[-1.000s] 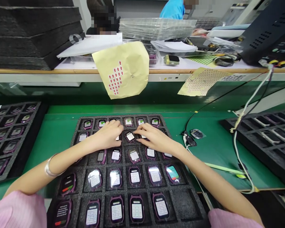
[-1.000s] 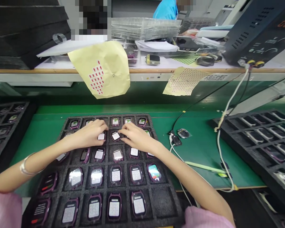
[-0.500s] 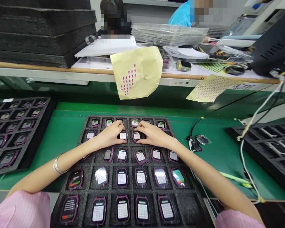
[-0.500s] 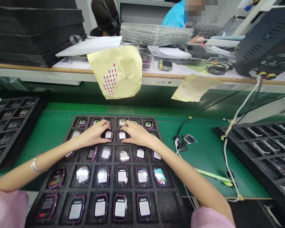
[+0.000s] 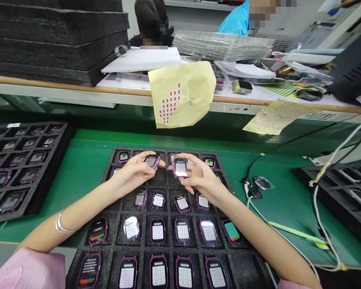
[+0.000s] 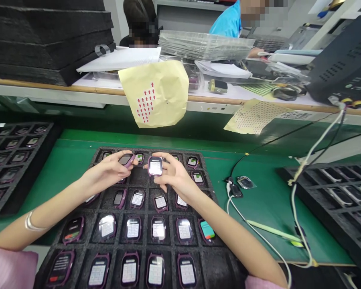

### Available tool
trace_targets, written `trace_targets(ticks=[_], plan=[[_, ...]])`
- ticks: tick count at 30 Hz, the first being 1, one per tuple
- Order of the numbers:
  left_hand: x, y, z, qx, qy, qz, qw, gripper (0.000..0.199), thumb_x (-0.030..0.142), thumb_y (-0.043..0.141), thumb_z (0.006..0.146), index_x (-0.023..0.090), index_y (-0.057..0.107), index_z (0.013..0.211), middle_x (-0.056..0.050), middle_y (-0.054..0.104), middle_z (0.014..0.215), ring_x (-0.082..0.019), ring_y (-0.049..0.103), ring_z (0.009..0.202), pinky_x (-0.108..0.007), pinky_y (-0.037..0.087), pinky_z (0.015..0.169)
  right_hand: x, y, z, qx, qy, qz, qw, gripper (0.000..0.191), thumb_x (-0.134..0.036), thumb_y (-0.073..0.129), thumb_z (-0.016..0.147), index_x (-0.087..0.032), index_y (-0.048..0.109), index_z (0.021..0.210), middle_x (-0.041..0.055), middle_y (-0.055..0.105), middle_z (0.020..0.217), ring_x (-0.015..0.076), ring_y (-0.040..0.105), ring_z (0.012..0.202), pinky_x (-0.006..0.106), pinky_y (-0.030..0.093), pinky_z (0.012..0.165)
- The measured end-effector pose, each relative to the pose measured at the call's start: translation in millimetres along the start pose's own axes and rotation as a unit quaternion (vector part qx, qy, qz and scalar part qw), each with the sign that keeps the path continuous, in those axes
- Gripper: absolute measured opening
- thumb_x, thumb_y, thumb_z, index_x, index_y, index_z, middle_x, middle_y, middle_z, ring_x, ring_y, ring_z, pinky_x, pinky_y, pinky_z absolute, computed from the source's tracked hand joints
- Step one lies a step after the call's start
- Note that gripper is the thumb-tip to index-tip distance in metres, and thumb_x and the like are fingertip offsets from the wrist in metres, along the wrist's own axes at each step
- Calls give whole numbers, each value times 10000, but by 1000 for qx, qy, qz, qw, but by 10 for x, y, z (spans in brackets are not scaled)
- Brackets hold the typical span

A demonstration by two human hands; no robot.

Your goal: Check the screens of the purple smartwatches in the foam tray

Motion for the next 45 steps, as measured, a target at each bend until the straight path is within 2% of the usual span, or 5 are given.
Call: trace_targets(ticks=[11,21,32,40,45], plan=[[9,145,-137,-50,-25,44,997,572,39,567,646,192,526,1195,-78,665,996,-260,661,898,-420,509,801,-53,-28,-79,97,-88,-127,983,258,-345,668,837,-197,615,1041,39,691,760,109,548,426,204,377,354],[-41,157,-128,-84,33,116,989,354,249,560,895,187,510,1240,-82,677,914,-219,680,845,-354,566,723,-96,43,-178,89,-115,-156,977,259,-378,567,908,-227,657,1097,50,693,819,145,596,473,236,390,362],[52,232,-225,-64,36,67,995,547,80,517,737,148,456,1276,-102,685,920,-249,665,877,-394,563,736,-127,50,-230,90,-124,-166,974,251,-304,596,888,-242,641,1128,58,703,872,162,620,528,247,411,392],[47,265,-274,-77,30,96,992,477,67,541,746,154,513,1215,-98,665,977,-236,656,886,-391,558,757,-172,64,-267,104,-128,-163,973,245,-286,652,862,-207,647,1094,58,710,853,128,609,503,210,438,392],[14,297,-312,-96,38,112,988,421,147,570,849,175,481,1259,-86,659,942,-218,653,885,-363,564,753,-377,368,-574,44,-148,-112,982,282,-273,683,854,-281,628,1130,56,703,967,123,641,550,215,529,458]])
Point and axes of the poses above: each hand's wrist, its own z-axis towards the middle knuckle, its own y-axis out of the palm, x = y × z, the point moved 5 cm from there along z, towards the middle knuckle
